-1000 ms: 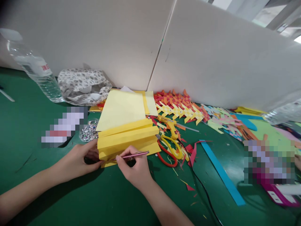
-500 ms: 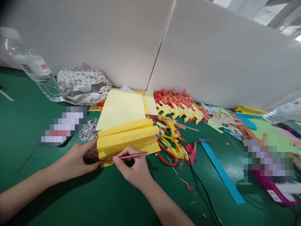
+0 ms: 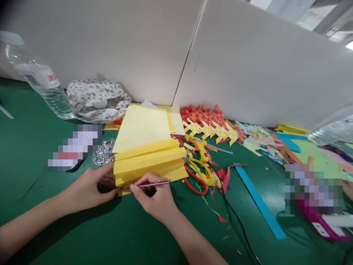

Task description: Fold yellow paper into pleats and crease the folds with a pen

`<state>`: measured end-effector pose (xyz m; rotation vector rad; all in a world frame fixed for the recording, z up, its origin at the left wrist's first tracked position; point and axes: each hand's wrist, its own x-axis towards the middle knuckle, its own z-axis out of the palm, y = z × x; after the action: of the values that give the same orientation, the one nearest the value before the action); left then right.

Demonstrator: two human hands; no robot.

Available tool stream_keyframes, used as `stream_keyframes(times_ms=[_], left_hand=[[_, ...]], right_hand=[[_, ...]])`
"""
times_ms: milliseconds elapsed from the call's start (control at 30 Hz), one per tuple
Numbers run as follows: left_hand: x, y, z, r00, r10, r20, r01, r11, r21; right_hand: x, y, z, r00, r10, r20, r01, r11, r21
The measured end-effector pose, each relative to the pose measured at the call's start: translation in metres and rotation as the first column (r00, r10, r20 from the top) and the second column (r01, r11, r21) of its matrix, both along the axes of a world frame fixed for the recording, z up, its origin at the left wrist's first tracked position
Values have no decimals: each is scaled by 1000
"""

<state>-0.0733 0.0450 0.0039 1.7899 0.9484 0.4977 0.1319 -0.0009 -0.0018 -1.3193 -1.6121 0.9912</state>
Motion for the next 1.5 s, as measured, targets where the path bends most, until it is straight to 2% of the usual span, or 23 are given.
stream_keyframes(times_ms=[167, 467, 700, 867, 1033, 1133, 1300, 1500], left_hand=[[0, 1, -1, 1000, 9, -4, -9, 1000, 11], [0, 0, -2, 1000, 10, 9, -10, 1000, -1], [-1, 0, -3, 1000, 14, -6, -14, 1000, 17], [-1, 0, -4, 999, 23, -22, -22, 999, 42], [1, 0, -10, 998, 68, -15, -66, 993, 102], [2, 1, -11, 990, 126, -56, -114, 976, 187], [3, 2, -7, 976, 145, -160, -103, 964, 247], [8, -1, -8, 968, 132, -216, -84, 972, 218]], right_hand=[[0, 0, -1, 996, -82, -22, 83, 997, 6], [0, 0, 0, 1000, -8, -4, 8, 1000, 3], [1, 1, -5, 993, -106, -53, 105, 994, -21], [3, 0, -3, 990, -116, -78, 115, 993, -8], [2, -5, 0, 998, -65, 12, 64, 997, 46], [5, -6, 3, 999, -39, 20, 37, 997, 61], [19, 0, 3, 977, -190, -95, 192, 981, 17], [25, -1, -5, 985, -160, -64, 157, 986, -49]])
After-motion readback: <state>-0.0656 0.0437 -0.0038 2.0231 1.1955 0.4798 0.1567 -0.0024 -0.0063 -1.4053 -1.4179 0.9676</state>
